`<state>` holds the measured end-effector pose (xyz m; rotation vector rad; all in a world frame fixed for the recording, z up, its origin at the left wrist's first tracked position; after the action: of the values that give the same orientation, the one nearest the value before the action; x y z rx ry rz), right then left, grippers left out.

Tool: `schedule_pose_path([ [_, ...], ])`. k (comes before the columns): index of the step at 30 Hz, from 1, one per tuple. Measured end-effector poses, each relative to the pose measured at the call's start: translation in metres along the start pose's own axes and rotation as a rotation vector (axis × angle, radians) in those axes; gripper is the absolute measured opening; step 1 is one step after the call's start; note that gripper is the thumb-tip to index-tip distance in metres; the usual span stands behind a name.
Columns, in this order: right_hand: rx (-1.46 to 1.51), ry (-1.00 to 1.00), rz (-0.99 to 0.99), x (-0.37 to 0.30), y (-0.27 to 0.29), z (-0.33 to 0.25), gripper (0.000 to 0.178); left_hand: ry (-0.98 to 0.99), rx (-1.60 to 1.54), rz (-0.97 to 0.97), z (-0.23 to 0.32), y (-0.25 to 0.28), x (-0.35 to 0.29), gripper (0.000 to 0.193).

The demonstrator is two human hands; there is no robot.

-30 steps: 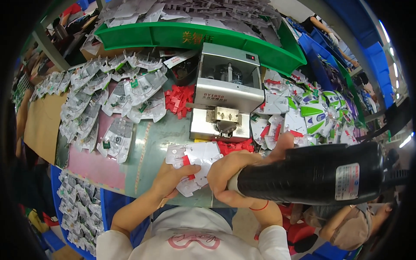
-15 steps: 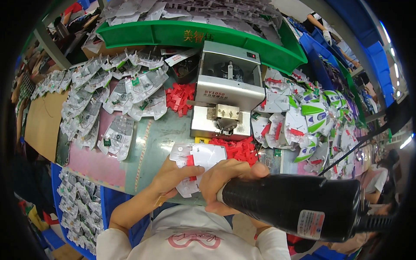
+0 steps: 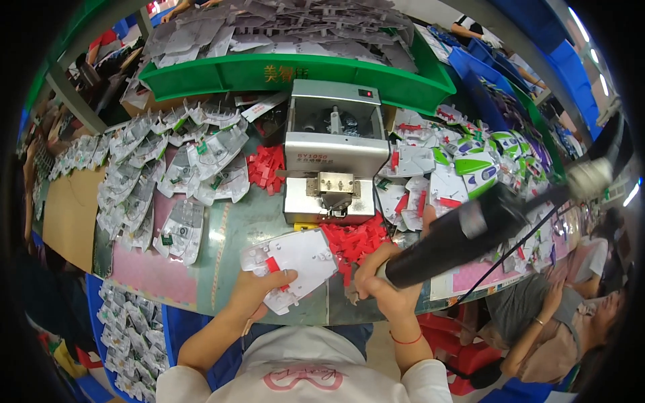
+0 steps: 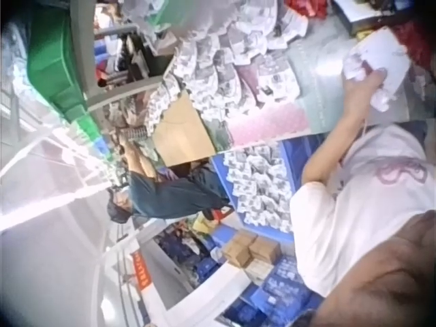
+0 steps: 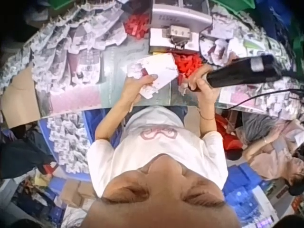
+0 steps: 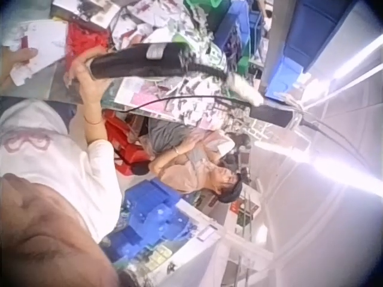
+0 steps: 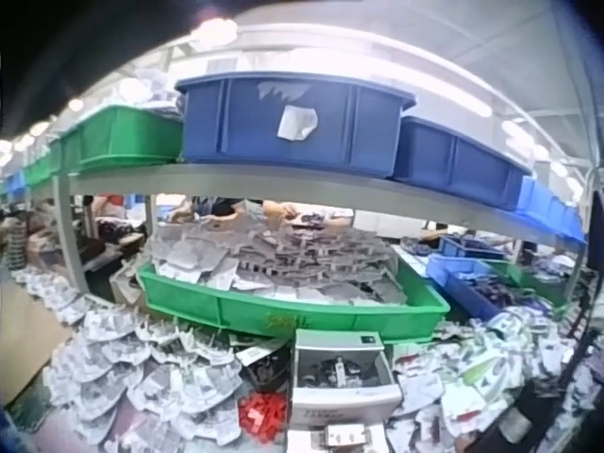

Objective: The person assembles toy parts by inserting plastic pieces into casings, attaching cover panels, and securing them with screws using an electric screwdriver.

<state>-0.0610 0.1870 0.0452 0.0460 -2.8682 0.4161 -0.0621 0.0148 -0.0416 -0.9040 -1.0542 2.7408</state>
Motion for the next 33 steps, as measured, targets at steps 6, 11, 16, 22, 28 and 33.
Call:
schedule_pose_path([
  [6, -0.334, -0.085, 0.285, -0.013, 0.062, 0.024, 0.043, -0.021, 0.067, -0.222, 0.004, -0.02, -0.008, 0.056],
  [11, -0.394, -0.075, 0.31, 0.0, 0.07, 0.017, 0.043, -0.122, 0.284, -0.34, 0.015, -0.044, -0.014, 0.049],
  [16, -1.418, 0.385, 0.411, -0.007, 0.043, -0.047, 0.075, -0.484, 0.573, -0.559, 0.026, -0.071, -0.026, 0.044],
  [22, -0.932, 0.345, -0.294, -0.017, 0.0, -0.059, 0.057, -0.511, 0.591, -0.731, 0.012, -0.097, -0.037, 0.043],
  [28, -0.814, 0.162, -0.335, -0.033, 0.02, -0.047, 0.027, -0.472, 0.669, -0.923, -0.007, -0.121, -0.044, 0.05],
  [33, -0.779, 0.33, -0.166, -0.055, 0.062, -0.084, 0.022, -0.277, 0.499, -1.105, -0.018, -0.123, -0.056, 0.063],
])
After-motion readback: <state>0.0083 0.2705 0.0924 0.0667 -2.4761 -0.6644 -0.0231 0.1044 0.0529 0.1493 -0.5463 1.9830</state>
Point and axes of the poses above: each hand's wrist, its own x-axis towards the middle knuckle, its own y-axis out of the back of the hand, z = x × y, the point moved 8 cm from there along x, towards the middle knuckle, and after that the axes turned 9 degrees about -x, right-handed, at the moved point
